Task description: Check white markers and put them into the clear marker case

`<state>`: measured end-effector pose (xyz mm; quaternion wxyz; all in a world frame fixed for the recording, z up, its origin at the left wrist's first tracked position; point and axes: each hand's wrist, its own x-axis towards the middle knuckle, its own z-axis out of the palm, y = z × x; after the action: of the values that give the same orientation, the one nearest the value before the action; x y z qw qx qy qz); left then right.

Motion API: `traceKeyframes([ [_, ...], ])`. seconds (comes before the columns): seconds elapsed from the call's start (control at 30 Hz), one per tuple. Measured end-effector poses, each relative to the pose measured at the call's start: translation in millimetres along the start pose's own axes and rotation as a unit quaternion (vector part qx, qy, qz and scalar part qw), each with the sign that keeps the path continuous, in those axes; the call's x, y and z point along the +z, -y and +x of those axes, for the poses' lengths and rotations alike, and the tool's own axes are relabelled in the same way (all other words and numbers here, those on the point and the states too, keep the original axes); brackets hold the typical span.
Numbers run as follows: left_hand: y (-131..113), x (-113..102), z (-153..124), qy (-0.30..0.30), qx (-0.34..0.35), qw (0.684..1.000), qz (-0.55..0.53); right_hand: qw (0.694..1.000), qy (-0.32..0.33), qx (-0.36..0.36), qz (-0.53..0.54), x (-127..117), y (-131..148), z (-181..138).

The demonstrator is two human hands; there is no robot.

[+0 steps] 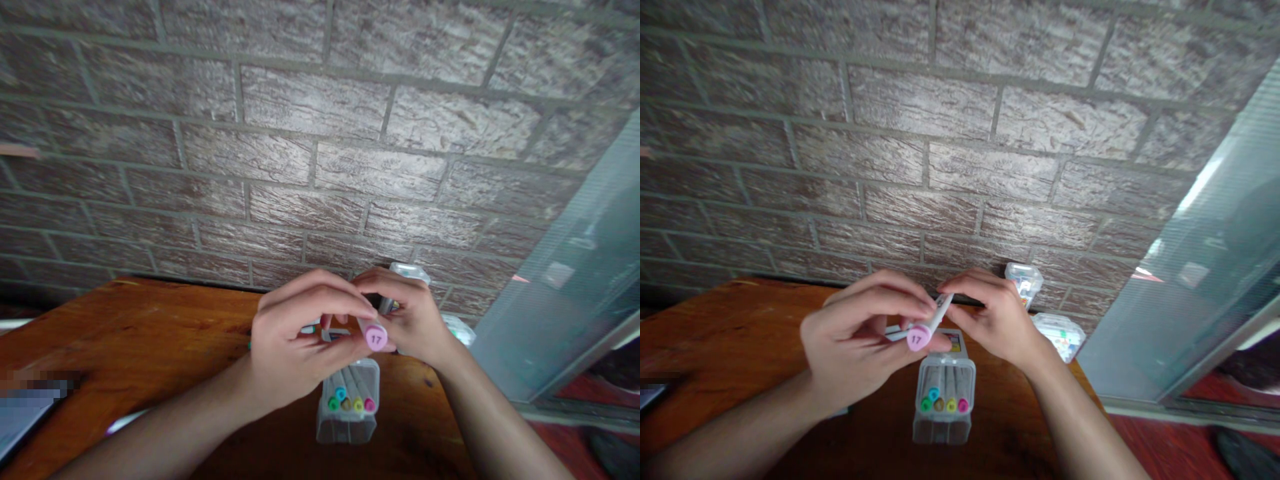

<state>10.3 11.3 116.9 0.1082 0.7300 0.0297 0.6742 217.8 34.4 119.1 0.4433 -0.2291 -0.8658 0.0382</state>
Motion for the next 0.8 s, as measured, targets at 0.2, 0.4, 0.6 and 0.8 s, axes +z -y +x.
traceKeyframes([
  [0.2, 0.1, 0.8, -0.1, -0.001, -0.001, 1.0, -0.004, 1.0, 0.002, 0.003, 0.0, -0.3, 0.8, -0.6],
  [0.4, -0.5, 0.6, -0.4, -0.001, -0.002, 1.0, -0.003, 1.0, 0.002, 0.006, 0.003, -0.4, -0.5, -0.6],
  [0.6, -1.2, 0.2, 0.6, -0.001, -0.001, 1.0, -0.003, 1.0, 0.005, 0.009, 0.005, -0.3, -1.2, -0.9],
  [0.8, 0.0, -0.1, -0.4, 0.0, -0.001, 1.0, -0.003, 1.0, 0.003, 0.006, 0.002, -0.5, -0.7, -1.2],
])
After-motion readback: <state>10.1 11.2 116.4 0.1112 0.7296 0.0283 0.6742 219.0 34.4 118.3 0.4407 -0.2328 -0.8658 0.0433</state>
